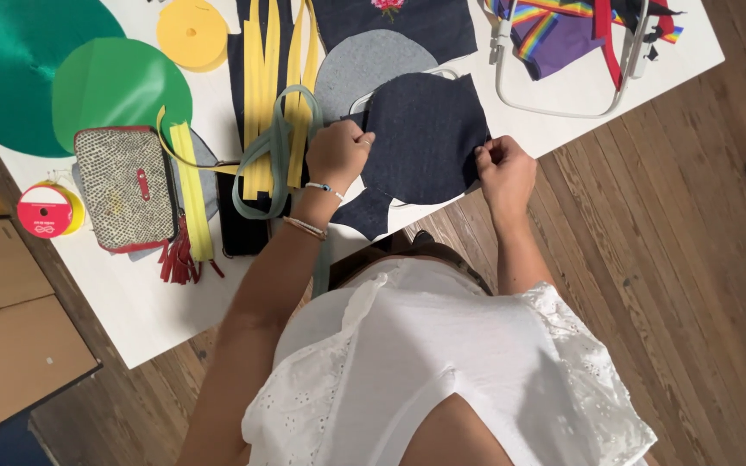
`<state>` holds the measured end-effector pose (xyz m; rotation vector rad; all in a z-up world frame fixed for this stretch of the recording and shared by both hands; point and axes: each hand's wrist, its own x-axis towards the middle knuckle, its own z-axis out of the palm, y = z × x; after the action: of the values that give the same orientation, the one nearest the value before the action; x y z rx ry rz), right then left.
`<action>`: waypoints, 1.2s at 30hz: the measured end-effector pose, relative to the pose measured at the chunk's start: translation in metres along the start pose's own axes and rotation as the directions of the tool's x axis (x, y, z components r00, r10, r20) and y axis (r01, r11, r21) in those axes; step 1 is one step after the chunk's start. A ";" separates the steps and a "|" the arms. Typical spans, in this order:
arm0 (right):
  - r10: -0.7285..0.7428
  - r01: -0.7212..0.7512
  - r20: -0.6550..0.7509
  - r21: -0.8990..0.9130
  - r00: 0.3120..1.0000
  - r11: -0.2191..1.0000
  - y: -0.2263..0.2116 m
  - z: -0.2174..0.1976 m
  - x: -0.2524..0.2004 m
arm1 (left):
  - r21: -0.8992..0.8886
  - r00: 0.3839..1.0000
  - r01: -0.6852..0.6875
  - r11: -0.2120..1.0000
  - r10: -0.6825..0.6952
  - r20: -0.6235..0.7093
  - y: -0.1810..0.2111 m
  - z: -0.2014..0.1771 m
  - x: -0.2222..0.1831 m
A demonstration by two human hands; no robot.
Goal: Preparing a circular denim fabric piece for embroidery by securing it into a plastic embroidery hoop and trimming excess material with scissors.
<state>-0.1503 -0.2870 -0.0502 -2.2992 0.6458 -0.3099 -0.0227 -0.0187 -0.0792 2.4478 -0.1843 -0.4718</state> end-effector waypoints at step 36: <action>0.060 -0.064 0.104 0.033 0.993 0.997 0.034 0.017 0.042 | -0.451 0.974 0.073 0.890 -0.161 -0.161 -0.002 -0.006 -0.030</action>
<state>-0.1206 -0.3202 -0.0852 -2.2399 0.6523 -0.1705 -0.0481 -0.0062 -0.0676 2.0420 0.1437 -0.2833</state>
